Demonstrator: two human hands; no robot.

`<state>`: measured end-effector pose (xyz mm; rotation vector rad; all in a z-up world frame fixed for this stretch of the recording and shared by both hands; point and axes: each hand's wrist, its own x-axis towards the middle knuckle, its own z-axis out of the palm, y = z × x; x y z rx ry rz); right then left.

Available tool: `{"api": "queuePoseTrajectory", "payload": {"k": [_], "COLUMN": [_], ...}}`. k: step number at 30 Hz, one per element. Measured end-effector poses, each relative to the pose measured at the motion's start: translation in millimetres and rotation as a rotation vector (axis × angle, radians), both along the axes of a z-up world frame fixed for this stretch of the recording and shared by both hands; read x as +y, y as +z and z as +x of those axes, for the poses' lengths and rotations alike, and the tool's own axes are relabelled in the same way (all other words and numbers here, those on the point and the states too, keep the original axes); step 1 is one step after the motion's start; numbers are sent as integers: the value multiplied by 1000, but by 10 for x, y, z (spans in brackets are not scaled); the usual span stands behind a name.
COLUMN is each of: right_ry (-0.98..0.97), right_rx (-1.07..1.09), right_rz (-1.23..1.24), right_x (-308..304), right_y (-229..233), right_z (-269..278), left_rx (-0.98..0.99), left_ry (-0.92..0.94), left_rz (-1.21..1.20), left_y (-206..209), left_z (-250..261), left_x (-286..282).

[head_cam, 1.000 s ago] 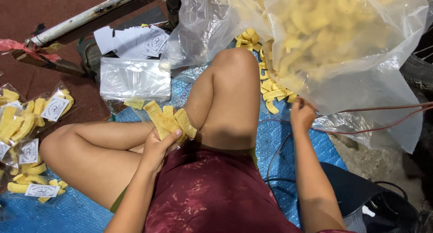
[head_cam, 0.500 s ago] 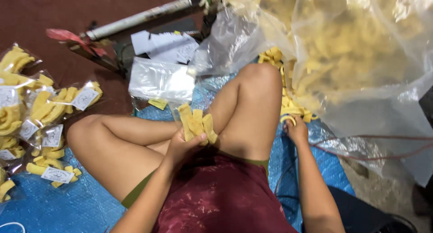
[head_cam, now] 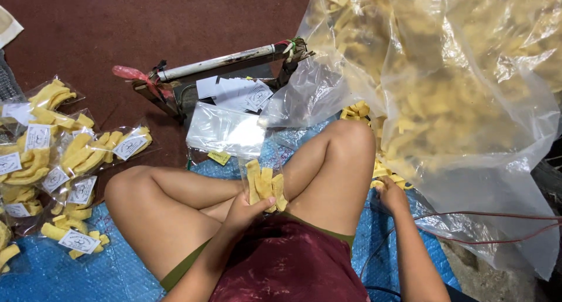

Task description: Filling small plastic bags with yellow snack pieces while sitting on the floor.

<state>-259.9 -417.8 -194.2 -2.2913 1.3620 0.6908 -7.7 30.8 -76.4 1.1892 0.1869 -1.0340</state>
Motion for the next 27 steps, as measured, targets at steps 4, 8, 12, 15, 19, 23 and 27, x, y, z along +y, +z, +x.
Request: {"api": "queuePoseTrajectory", "payload": {"k": [4, 8, 12, 15, 19, 23, 27], "right_ry": [-13, 0, 44, 31, 12, -416, -383], "right_rx": [94, 116, 169, 144, 2, -337, -219], "right_rz": [65, 116, 100, 34, 73, 182, 73], "right_x": [-64, 27, 171, 128, -115, -34, -523], "right_y": [-108, 38, 262, 191, -72, 462, -312], "right_z": [-14, 34, 140, 118, -21, 4, -756], "left_rx": [47, 89, 90, 99, 123, 97, 110], "left_ry": [41, 67, 71, 86, 98, 76, 66], "left_rz": [-1, -13, -29, -28, -21, 25, 47], "left_y": [67, 59, 86, 110, -10, -89, 478], "left_z": [11, -3, 2, 42, 45, 28, 131], "left_x": [16, 18, 19, 30, 54, 68, -34]}}
